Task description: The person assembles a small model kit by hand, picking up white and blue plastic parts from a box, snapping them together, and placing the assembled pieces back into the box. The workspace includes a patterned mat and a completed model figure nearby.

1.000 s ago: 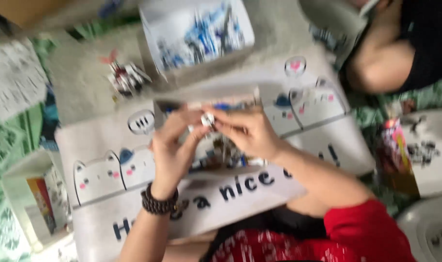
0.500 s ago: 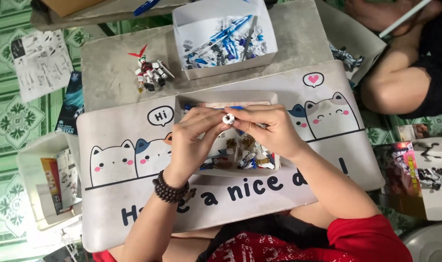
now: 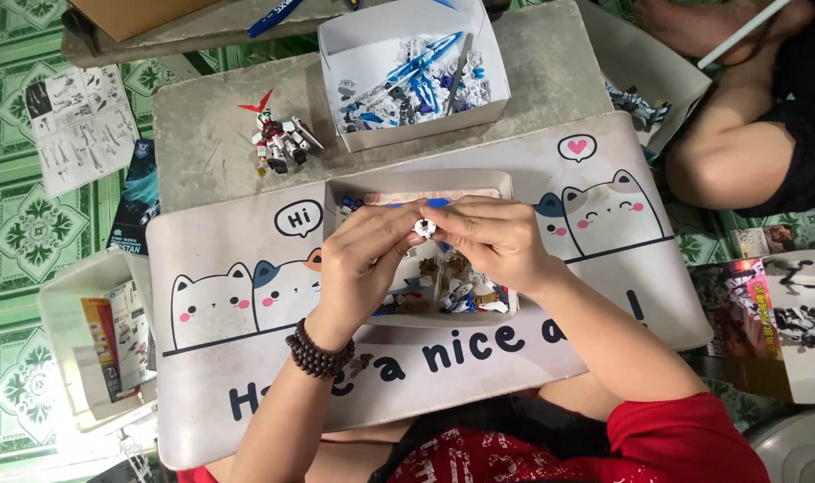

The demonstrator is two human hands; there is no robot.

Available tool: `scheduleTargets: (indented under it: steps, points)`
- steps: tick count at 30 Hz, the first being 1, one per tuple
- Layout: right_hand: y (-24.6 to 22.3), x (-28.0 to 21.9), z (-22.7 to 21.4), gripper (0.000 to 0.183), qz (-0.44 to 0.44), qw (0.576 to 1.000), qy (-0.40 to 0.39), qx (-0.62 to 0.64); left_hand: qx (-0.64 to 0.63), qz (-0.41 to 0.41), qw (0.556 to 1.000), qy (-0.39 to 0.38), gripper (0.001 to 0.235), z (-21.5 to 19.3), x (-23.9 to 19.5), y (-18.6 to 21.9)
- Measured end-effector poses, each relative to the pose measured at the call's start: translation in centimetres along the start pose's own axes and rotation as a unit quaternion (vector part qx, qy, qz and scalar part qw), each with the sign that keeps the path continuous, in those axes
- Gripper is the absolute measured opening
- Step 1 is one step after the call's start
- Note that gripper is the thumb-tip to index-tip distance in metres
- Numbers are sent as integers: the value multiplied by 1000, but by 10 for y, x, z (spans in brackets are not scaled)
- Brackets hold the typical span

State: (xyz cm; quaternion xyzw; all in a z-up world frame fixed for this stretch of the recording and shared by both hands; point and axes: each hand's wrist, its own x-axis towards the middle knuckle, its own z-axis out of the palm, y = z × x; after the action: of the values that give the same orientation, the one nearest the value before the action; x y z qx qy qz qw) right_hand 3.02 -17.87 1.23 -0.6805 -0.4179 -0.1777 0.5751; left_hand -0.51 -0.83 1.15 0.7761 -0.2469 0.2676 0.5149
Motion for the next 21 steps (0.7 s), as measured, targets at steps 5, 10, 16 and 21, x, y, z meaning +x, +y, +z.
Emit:
scheduleTargets:
  steps: [5,10,16,21]
  points:
    - [1,-4,-1,25,15,1000,1,22,-12,6,1000,-2,17,-3,4,3]
    - [7,-13,2,23,24,999,9,30,-15,16,1000,-10,17,-2,10,11]
    - [9,-15,4,28,39,999,16,27,16,15,1000,-8,16,0,9,9]
    - [0,4,-1,27,110,991,-32,72,36,-24,999,-29,13,2,3,-2]
